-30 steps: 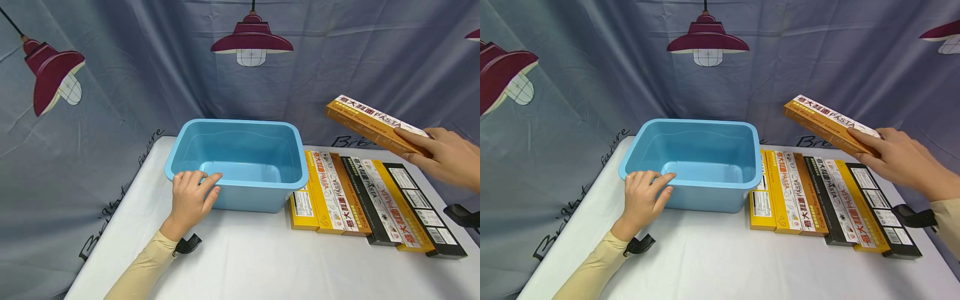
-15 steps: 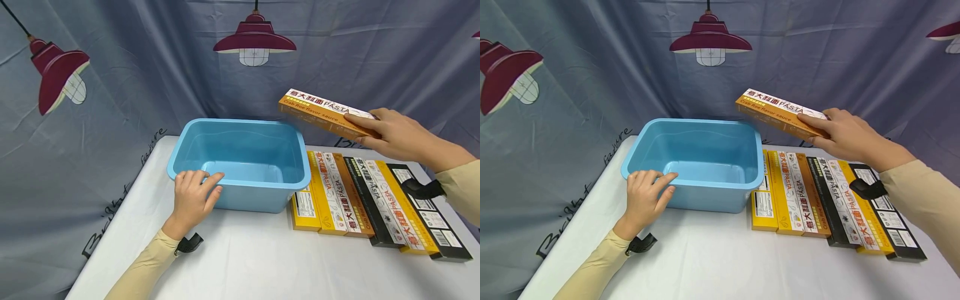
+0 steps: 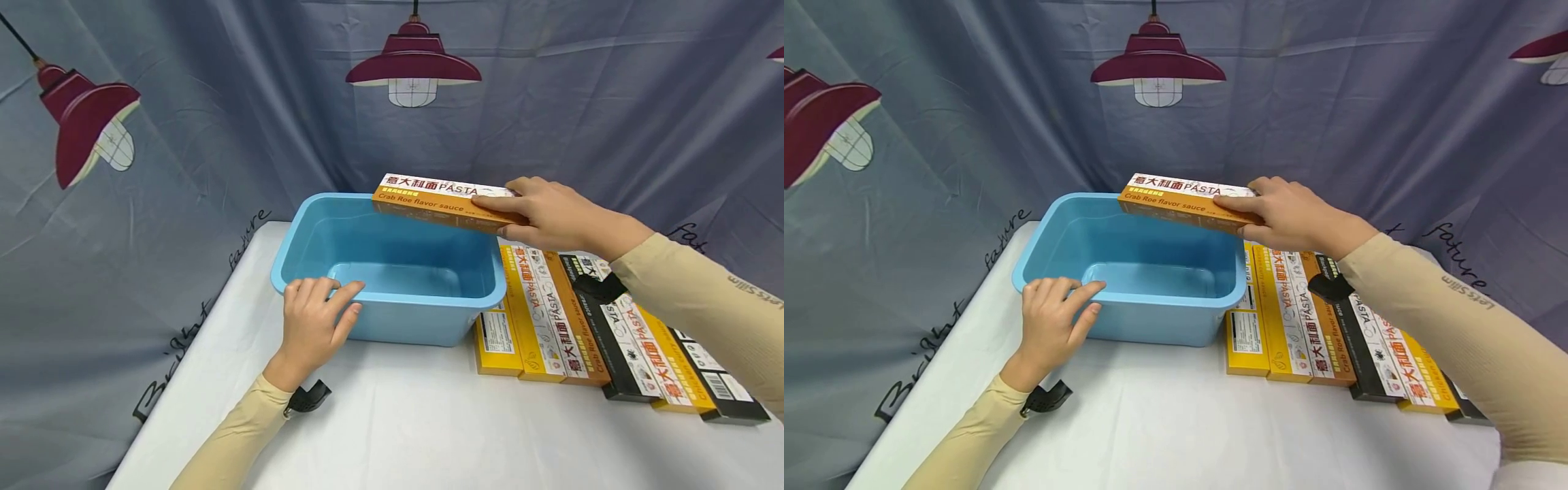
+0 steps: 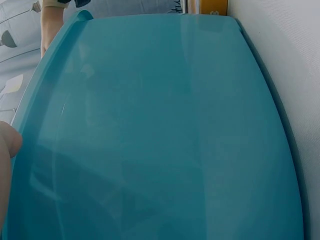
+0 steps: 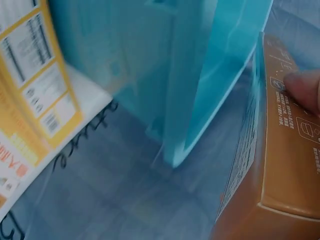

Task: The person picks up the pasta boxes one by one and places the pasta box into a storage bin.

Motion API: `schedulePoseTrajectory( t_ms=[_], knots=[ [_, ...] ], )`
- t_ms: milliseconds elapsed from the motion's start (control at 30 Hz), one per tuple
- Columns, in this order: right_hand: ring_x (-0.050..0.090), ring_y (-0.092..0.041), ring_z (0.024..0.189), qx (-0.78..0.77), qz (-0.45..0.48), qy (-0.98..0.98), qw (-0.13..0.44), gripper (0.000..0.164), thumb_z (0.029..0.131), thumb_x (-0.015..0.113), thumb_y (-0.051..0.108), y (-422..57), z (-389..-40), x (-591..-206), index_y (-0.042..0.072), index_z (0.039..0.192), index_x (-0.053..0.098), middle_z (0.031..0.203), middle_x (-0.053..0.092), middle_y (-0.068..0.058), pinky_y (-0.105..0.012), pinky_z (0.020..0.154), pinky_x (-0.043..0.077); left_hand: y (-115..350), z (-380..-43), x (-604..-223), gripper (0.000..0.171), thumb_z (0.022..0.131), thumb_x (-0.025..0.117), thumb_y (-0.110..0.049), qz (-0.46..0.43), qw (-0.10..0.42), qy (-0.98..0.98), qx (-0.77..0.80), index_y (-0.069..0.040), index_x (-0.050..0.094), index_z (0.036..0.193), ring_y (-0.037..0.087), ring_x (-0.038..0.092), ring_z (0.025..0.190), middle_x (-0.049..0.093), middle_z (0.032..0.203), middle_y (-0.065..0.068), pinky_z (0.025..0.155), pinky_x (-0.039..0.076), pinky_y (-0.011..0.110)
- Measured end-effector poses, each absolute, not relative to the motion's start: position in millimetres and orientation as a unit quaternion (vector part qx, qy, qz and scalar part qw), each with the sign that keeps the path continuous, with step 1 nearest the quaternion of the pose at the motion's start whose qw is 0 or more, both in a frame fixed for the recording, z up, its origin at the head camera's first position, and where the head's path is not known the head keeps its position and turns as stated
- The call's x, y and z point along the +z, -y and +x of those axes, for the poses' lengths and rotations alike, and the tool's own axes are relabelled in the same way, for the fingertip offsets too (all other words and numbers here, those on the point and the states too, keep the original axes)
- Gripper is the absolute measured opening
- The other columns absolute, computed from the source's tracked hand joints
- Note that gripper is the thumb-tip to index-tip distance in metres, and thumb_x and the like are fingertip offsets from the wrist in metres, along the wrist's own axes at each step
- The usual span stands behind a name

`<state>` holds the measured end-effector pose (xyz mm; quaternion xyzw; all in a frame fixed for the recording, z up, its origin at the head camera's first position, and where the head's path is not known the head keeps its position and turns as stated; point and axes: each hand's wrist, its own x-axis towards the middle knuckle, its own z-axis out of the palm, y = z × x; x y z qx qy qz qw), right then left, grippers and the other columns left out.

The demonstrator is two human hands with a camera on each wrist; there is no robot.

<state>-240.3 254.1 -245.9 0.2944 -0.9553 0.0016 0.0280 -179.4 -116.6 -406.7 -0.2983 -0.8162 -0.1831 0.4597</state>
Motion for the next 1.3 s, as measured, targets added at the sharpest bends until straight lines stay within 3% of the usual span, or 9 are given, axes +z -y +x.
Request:
schedulePoseTrajectory(
  t_ms=[467,700,1000,1300],
  knots=[
    [0.057,-0.037,0.116,0.016,0.339,0.941,-0.012,0.054,0.093,0.06,0.026,-181.3,-268.8,-253.2,0.029,0.147,0.055,0.141,0.058,-0.021,-0.05,0.087,0.05,115.9,-177.9,-403.8,0.047,0.109,0.039,-0.046,-0.299,0.456,0.819,-0.178,-0.018,0.076,0.108,0.027,0.059,0.082,0.066,0.087,0.007,0.083,0.039,0.049],
    [0.06,-0.031,0.104,0.022,0.338,0.94,-0.027,0.054,0.089,0.065,0.027,-161.3,-282.8,-260.6,0.03,0.143,0.06,0.13,0.066,-0.016,-0.042,0.076,0.05,115.8,-175.8,-403.1,0.048,0.109,0.038,-0.047,-0.296,0.453,0.822,-0.175,-0.018,0.076,0.109,0.027,0.059,0.083,0.066,0.087,0.007,0.084,0.04,0.049],
    [0.059,-0.025,0.102,0.023,0.334,0.941,-0.047,0.053,0.089,0.064,0.028,-143.1,-290.5,-264.3,0.031,0.142,0.061,0.121,0.07,-0.009,-0.042,0.082,0.052,116.6,-175.4,-403.1,0.048,0.109,0.038,-0.047,-0.296,0.451,0.824,-0.175,-0.018,0.076,0.11,0.027,0.059,0.084,0.066,0.087,0.007,0.084,0.039,0.05],
    [0.06,-0.022,0.097,0.03,0.33,0.941,-0.073,0.05,0.089,0.066,0.029,-130.1,-294.6,-272.5,0.032,0.139,0.064,0.123,0.071,-0.006,-0.04,0.081,0.052,116.0,-174.8,-402.8,0.048,0.109,0.038,-0.047,-0.296,0.451,0.825,-0.172,-0.018,0.076,0.11,0.028,0.06,0.085,0.066,0.088,0.008,0.084,0.039,0.049]
  ],
)
